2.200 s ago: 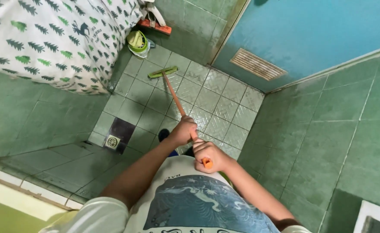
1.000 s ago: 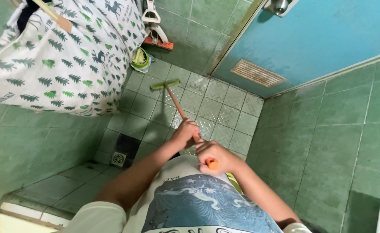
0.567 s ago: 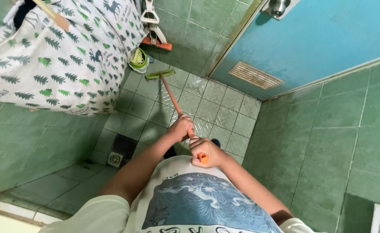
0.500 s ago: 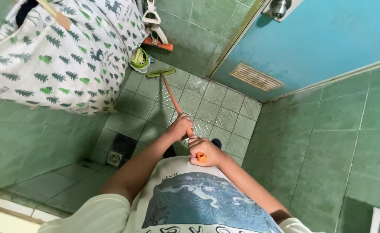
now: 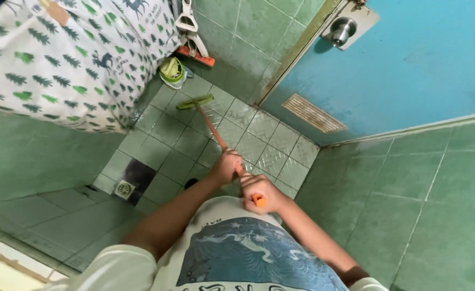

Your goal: Scrubbing the tiled floor of a bathroom using a long-handled squeegee.

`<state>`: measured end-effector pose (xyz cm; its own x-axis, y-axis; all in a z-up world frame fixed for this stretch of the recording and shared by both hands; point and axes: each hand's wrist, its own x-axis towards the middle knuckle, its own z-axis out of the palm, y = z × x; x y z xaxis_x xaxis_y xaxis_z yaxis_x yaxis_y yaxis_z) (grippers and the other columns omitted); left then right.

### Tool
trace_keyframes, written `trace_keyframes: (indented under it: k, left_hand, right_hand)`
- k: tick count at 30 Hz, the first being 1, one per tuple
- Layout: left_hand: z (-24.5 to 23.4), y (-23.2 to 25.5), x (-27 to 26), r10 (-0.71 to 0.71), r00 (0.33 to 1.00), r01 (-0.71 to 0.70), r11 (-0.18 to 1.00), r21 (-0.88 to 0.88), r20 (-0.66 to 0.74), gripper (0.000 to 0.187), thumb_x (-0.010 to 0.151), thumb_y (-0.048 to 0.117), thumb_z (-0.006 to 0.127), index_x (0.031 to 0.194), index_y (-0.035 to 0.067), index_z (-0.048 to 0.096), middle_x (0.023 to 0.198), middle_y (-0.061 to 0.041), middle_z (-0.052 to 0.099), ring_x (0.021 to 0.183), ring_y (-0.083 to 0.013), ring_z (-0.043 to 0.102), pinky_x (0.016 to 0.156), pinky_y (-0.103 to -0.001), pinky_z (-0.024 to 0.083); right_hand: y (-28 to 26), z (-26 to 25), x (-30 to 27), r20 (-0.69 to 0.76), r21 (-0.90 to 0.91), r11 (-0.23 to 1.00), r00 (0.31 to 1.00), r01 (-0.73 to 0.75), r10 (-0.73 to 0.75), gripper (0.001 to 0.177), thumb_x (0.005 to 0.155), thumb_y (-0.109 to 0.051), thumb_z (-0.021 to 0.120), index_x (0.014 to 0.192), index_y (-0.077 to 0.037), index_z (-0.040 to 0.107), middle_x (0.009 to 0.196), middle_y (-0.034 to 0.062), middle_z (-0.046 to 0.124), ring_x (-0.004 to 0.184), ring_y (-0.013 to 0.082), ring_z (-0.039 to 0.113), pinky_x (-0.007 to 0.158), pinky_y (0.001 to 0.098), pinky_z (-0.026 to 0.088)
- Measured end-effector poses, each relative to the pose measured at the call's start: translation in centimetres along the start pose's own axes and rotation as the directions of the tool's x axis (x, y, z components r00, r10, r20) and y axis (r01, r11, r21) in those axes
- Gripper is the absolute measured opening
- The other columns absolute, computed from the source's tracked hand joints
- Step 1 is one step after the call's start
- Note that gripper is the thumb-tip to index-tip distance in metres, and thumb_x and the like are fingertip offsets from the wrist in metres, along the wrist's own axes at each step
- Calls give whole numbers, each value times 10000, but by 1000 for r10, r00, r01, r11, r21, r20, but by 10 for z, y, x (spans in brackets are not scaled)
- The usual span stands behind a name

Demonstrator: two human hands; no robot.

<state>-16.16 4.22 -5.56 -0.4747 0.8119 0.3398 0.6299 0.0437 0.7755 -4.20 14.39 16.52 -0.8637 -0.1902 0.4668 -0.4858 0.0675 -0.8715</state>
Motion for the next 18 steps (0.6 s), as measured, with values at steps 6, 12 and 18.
trace_keyframes:
  k: [6,12,18]
  left_hand:
    - [56,-45,31,-12,999,18,987,157,-35,401,806,281,658,522,126,421,550,-105,484,583,-340,556,778,-456,464]
    - [86,22,78,-80,994,101,922,375,-72,225,693,153,708,565,162,523,572,-80,571,577,-276,594,704,-425,473]
    - [121,75,87,-212,968,242,926,291,-131,134,720,110,638,596,117,587,597,-126,620,629,-318,644,720,-426,482]
  right_hand:
    - [44,-39,-37,-130,-51,999,991,-16,9,256,871,-123,719,662,-70,582,637,116,590,575,357,584,596,436,486]
    - [11,-100,-54,-179,-37,999,984,5,-12,350,960,-169,683,644,-80,561,649,95,585,573,308,536,592,376,483]
    - [-10,-139,-88,-76,27,999,997,-18,20,386,915,-168,716,570,-88,563,577,91,582,500,295,510,512,389,426]
